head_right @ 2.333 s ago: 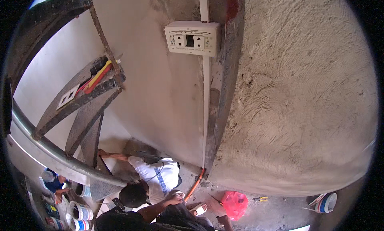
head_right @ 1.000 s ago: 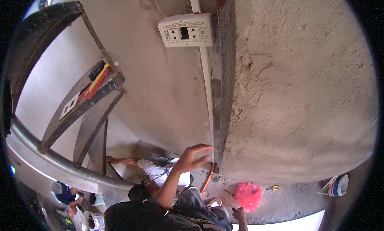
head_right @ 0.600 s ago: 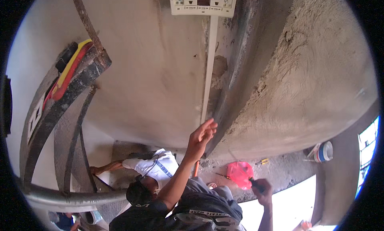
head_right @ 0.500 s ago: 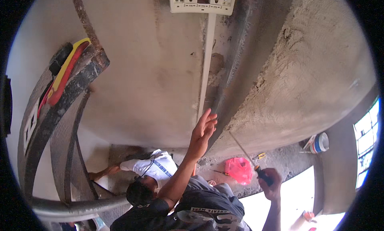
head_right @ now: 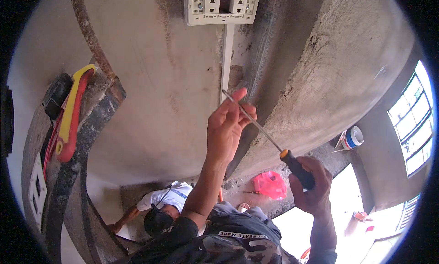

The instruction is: Installing and securing an electrical outlet on a concrete wall using a screwdriver.

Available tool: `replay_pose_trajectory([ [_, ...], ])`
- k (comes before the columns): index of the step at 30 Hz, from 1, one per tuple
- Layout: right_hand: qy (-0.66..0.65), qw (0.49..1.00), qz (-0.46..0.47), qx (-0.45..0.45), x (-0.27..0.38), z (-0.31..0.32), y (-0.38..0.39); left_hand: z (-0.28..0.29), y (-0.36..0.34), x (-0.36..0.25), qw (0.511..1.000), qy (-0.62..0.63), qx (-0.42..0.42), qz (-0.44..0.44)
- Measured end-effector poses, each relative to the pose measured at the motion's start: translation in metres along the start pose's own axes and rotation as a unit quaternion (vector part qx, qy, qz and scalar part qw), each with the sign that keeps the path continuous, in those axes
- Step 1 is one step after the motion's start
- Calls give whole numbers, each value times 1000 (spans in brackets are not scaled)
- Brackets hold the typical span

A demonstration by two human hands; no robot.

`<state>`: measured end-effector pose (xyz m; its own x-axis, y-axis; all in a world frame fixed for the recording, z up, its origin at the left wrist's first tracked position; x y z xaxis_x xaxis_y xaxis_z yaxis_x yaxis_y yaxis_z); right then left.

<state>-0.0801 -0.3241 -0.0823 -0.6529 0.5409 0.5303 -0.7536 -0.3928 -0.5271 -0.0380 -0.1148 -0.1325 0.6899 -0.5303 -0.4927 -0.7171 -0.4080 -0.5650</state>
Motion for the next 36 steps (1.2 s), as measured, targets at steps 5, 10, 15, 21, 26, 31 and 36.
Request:
replay_pose_trajectory([
  [5,137,986,89,-35,47,-4,-26,-7,-44,-30,997,49,8,-63],
  [10,213,956,168,-114,82,17,-40,-30,-86,-46,991,97,33,-84],
  [15,244,950,168,-94,115,22,-48,-39,-100,-63,982,139,39,-121],
  [21,279,941,157,-105,130,22,-55,-39,-109,-64,979,162,40,-118],
  [26,290,935,169,-113,137,18,-59,-35,-115,-66,977,176,39,-112],
  [31,300,933,153,-123,140,18,-62,-36,-117,-61,976,192,30,-95],
  [36,275,944,132,-123,149,15,-63,-32,-119,-64,975,195,36,-98],
])
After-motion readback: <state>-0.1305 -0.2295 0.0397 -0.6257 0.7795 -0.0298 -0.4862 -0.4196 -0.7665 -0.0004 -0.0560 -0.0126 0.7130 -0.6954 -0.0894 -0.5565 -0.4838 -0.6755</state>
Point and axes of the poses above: each hand's wrist, its own y-axis away from the middle knuckle, its own z-axis out of the back of the hand, x = y × z, the point moved 4 cm from there along -y, towards the middle knuckle, and after that the axes turned 12 degrees about -z, right-handed, at the moved point
